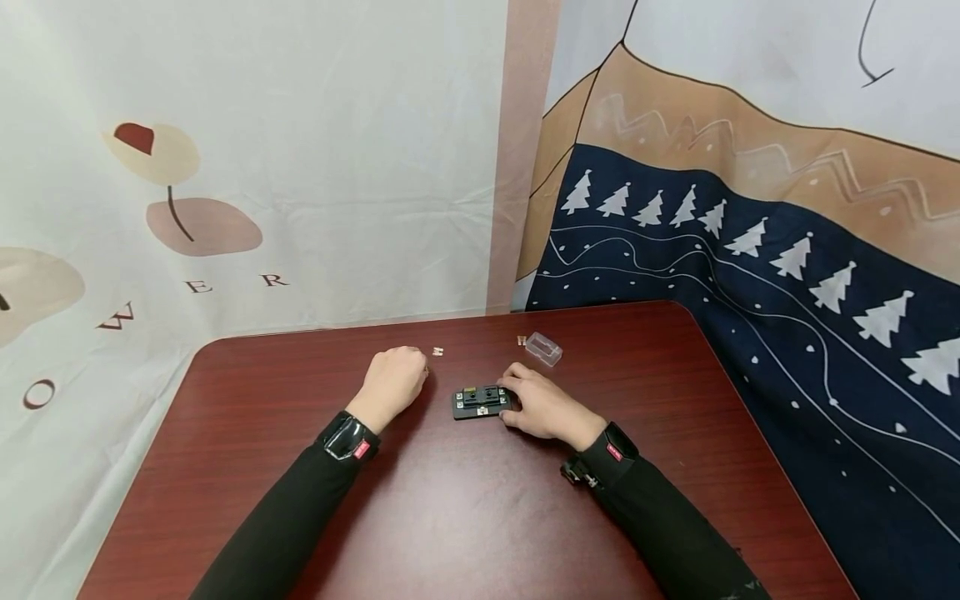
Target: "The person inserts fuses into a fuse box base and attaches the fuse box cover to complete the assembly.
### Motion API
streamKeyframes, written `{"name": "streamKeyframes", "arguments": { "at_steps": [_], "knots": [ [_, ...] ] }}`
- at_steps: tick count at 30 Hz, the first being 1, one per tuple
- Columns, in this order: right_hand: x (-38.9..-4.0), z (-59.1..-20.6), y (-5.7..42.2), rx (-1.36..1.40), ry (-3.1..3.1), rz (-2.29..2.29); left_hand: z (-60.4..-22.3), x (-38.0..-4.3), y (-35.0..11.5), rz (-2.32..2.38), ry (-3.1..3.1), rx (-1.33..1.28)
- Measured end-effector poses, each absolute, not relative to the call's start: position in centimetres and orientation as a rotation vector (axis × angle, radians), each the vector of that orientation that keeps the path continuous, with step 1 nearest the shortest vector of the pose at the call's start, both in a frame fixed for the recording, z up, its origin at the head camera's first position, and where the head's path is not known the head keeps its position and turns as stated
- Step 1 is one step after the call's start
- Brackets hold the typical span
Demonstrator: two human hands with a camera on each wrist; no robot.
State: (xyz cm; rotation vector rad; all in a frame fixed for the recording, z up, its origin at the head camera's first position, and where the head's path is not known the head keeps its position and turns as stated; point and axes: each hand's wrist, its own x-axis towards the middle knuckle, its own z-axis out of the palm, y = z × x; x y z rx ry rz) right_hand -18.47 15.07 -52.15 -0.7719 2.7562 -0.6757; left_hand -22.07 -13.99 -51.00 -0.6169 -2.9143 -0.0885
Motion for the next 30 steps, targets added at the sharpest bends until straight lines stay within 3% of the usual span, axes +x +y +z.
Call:
{"name": "streamKeyframes", "arguments": {
  "at_steps": [6, 12, 21, 30],
  "knots": [
    [-18.5, -52.2, 15.1, -0.778, 2.766, -0.666, -51.0, -22.3, -14.1, -0.093, -2.888, -0.692],
    [-18.5, -52.2, 15.1, -0.776, 2.761, -0.665, -53.4, -24.1, -14.9, -0.069, -2.849, -0.768],
    [-18.5, -52.0, 15.1, -0.783, 2.757, -0.649, -50.4, -23.1, -14.1, -0.017, -2.942, -0.793],
    [-18.5, -52.2, 15.1, -0.779, 2.758, -0.656, -50.2, -23.3, -14.0, 0.035, -2.975, -0.813]
  ]
}}
